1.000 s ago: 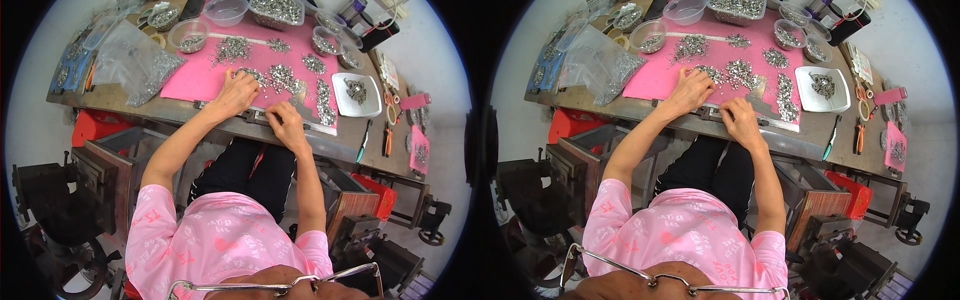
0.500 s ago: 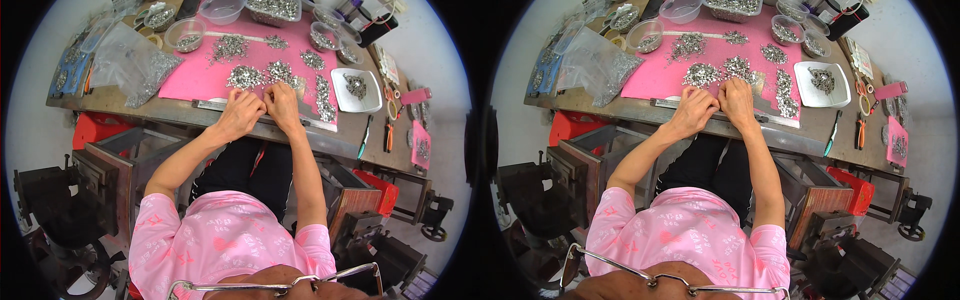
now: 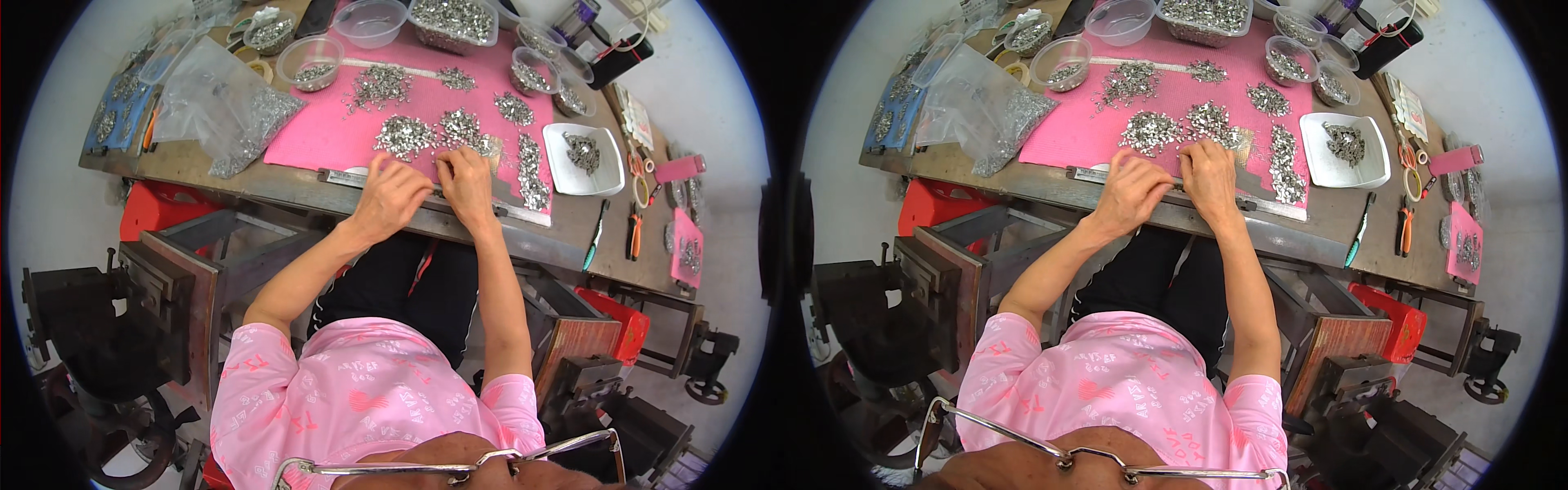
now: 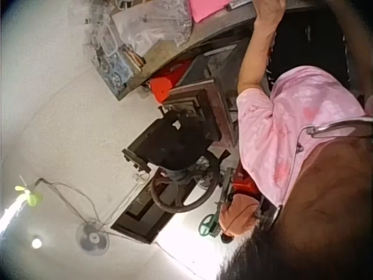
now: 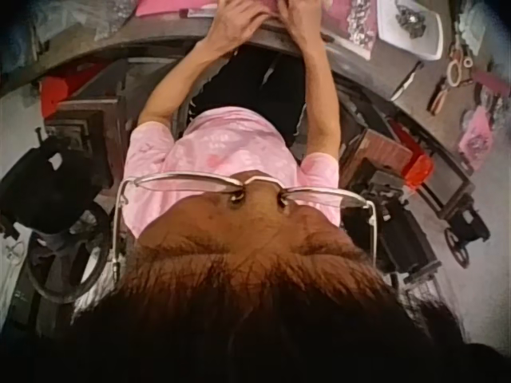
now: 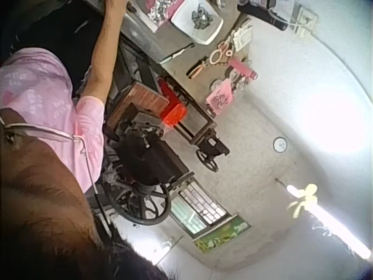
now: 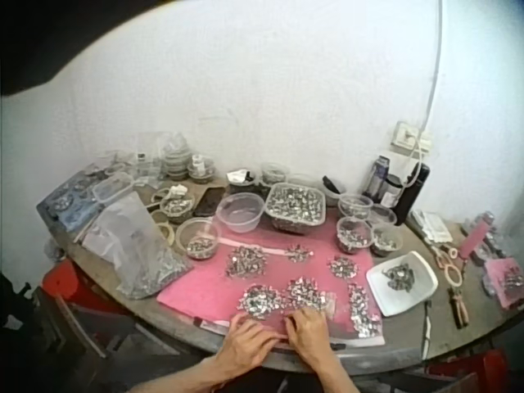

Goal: The person places small metal pieces into a fixture by hand, then positions the fixture into a manual press machine and operates the hand wheel to press them.

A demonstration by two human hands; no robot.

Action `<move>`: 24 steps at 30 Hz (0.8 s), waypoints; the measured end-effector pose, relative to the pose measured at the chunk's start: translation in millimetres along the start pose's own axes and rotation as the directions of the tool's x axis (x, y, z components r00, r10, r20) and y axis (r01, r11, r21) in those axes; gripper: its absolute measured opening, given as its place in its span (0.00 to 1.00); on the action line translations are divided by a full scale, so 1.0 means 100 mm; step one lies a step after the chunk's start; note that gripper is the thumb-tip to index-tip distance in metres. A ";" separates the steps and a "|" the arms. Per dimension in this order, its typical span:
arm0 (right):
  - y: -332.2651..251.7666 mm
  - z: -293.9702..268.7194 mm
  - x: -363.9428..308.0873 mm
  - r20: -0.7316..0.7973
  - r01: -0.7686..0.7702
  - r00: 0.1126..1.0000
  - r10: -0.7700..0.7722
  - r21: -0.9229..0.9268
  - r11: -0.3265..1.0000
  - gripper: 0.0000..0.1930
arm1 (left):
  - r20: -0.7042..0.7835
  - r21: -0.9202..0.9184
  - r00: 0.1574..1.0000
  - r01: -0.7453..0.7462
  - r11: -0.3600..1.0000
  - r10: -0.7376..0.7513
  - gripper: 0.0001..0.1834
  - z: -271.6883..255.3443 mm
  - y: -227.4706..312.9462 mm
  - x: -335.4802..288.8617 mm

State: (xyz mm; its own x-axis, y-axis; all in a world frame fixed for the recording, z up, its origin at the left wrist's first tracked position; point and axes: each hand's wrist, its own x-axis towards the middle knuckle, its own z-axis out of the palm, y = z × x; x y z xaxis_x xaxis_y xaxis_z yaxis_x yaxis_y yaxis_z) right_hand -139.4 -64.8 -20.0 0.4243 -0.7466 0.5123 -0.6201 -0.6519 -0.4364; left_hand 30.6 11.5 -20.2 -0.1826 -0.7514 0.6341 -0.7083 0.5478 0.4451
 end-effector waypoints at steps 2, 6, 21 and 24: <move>-0.03 0.01 0.01 0.013 0.017 1.000 -0.016 -0.034 0.999 0.03 | -0.037 0.051 0.996 0.083 0.995 -0.081 0.05 -0.12 -0.09 0.02; -0.04 0.02 0.04 0.071 0.055 0.996 -0.050 -0.068 0.996 0.04 | -0.052 0.173 0.973 0.231 0.957 -0.225 0.05 -0.31 -0.32 0.04; -0.15 -0.39 -0.34 0.097 0.039 0.994 -0.055 0.165 0.986 0.08 | 0.108 0.233 0.982 0.128 0.964 -0.156 0.05 -0.18 -0.48 0.20; -0.14 -0.35 -0.35 0.086 0.072 0.993 -0.084 0.131 0.989 0.09 | 0.151 0.196 0.974 0.136 0.971 -0.167 0.05 -0.23 -0.48 0.20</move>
State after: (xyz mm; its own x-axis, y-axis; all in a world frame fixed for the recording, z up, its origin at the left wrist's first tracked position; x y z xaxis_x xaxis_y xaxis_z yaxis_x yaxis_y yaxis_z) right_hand -168.3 -25.0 -6.1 0.5303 -0.6978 0.4816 -0.4961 -0.7160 -0.4911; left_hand 76.6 -21.3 -13.9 -0.1622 -0.8792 0.4480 -0.8467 0.3571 0.3945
